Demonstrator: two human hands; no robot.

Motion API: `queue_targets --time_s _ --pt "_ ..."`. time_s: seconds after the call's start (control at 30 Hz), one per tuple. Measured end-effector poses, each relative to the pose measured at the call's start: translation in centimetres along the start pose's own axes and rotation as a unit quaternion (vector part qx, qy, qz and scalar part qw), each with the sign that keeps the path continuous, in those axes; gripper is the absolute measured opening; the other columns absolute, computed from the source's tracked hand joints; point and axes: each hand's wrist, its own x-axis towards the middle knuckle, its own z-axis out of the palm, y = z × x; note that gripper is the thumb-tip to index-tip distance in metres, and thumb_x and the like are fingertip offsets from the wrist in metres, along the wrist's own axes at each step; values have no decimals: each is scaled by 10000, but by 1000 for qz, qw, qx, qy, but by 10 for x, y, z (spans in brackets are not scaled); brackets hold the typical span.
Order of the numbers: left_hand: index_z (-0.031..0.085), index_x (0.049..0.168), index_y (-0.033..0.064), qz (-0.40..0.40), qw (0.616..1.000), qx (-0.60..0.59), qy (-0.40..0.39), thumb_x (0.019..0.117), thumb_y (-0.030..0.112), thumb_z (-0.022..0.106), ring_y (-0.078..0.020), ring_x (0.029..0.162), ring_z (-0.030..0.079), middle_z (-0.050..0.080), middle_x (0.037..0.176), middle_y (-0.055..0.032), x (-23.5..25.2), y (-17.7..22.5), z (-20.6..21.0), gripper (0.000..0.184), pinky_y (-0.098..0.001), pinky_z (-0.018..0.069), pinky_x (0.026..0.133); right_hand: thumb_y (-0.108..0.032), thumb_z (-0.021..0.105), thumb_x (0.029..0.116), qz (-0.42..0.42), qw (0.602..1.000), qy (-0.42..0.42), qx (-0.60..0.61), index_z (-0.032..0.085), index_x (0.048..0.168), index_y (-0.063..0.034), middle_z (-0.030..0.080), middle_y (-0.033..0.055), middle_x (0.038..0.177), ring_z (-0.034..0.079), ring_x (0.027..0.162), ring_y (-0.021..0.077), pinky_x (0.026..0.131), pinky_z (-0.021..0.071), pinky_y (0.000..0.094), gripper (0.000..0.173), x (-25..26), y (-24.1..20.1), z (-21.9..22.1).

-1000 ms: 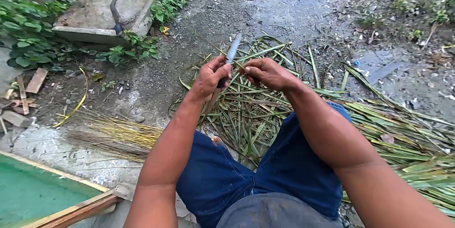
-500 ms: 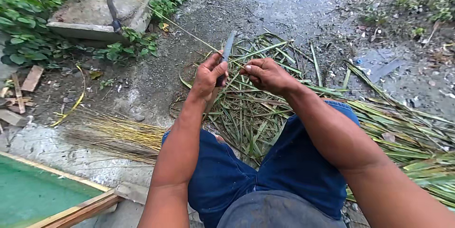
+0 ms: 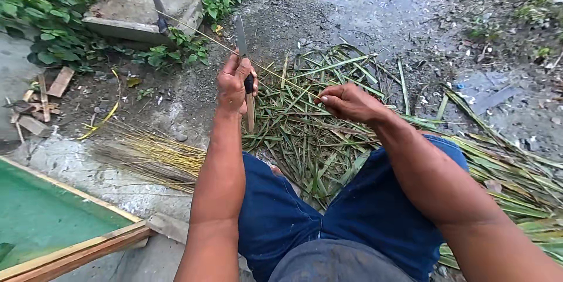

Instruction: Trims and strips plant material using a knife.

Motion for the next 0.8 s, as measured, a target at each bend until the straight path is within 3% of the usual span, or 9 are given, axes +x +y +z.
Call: queue_targets --time_s 0.1,0.23,0.4,0.57,0.67,0.73,0.8 --pt "437 1465 90 3 1000 10 -1 1091 170 453 -81 533 556 574 767 22 -2 1 4 383 -216 512 463 -176 489 1083 -8 996 11 -84 707 1169 -48 623 11 764 535 591 59 587 493 260 267 2 2 2" --pt "462 1434 74 30 999 9 -9 1075 161 464 -77 536 564 587 756 28 -4 0 0 369 -215 516 472 -183 471 1077 -59 995 29 -78 732 1123 -52 551 -38 667 448 519 26 505 416 230 295 -2 2 -3" --pt "473 1428 126 53 994 -13 99 1110 245 413 -81 540 566 581 753 42 5 21 -33 345 -228 519 468 -168 472 1065 -55 997 11 -55 741 1089 -57 520 -70 626 409 485 -2 464 373 199 292 -16 4 -17" --pt "450 1453 128 44 993 -21 106 1108 233 428 -92 552 586 587 765 34 -6 18 -33 361 -229 527 467 -182 466 1091 18 993 -35 -111 736 1087 -70 617 -24 665 533 539 45 533 475 254 293 -17 15 -17" --pt "415 1471 140 37 998 -18 55 1100 215 406 -78 534 566 579 750 44 -12 14 -14 379 -224 518 461 -166 445 1097 5 997 -23 -78 721 1118 -39 598 -31 652 493 505 36 493 443 232 304 -15 6 -8" --pt "399 1469 105 18 1000 7 -23 1065 163 425 -57 535 557 598 757 53 -25 6 16 409 -217 513 479 -154 445 1090 -27 997 -1 -67 721 1105 -22 588 -37 648 482 506 25 498 440 220 307 -11 0 -1" --pt "422 1484 50 -36 993 42 -107 1028 107 500 -73 564 550 615 798 4 -47 -3 53 467 -240 496 503 -160 447 1088 -40 996 21 -71 724 1098 -30 586 -36 657 497 532 30 535 459 233 307 -7 -3 6"
